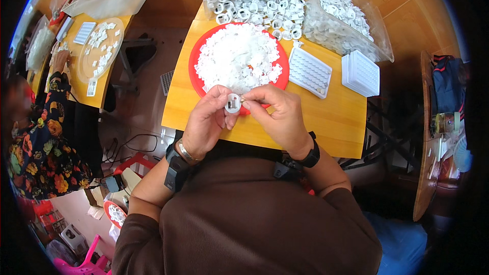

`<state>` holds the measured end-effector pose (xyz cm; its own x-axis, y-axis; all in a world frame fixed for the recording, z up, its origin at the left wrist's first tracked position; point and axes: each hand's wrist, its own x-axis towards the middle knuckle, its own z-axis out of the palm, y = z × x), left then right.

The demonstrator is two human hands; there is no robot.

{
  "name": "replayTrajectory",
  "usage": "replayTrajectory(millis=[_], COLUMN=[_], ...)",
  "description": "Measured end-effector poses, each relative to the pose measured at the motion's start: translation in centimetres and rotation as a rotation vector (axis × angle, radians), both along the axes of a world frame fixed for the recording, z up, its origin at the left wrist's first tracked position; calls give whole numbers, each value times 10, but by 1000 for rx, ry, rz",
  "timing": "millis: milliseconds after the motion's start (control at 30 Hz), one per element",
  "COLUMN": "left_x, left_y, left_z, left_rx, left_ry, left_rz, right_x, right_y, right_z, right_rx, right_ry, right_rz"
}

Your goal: Manually assembling small white plastic components into larger circular housings.

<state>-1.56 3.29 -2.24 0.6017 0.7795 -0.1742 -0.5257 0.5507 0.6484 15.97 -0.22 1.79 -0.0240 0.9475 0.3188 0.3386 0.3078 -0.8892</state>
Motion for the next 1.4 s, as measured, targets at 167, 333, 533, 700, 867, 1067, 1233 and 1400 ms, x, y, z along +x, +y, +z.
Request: replayTrajectory(millis=[167, 333, 533, 700, 867, 1067, 1233, 1400], left_x=[0, 0, 2, 2, 2, 0, 0, 0], left_y=[-4, -6, -11, -12, -14, -10, -9, -8], left_z=[1, 2, 5, 8, 1, 1, 2, 4], left_rx=[21, 2, 37, 97, 20, -59, -37, -45], left_ry=[52, 74, 157, 251, 153, 63, 73, 62], left_rz=[8, 10, -4, -92, -128, -70, -69, -65], right_x=[-3, -8, -7, 8, 14, 58, 133, 160], right_y=[1, -1, -4, 0, -4, -8, -8, -10], right_z=[1, 2, 7, -1, -29, -18, -4, -16], right_rx=[143, 237, 189, -397, -482, -226, -7, -104], right_ry=[-197, -289, -327, -16, 421, 68, -605, -788], right_rz=[3, 4, 48, 122, 285, -178, -630, -706])
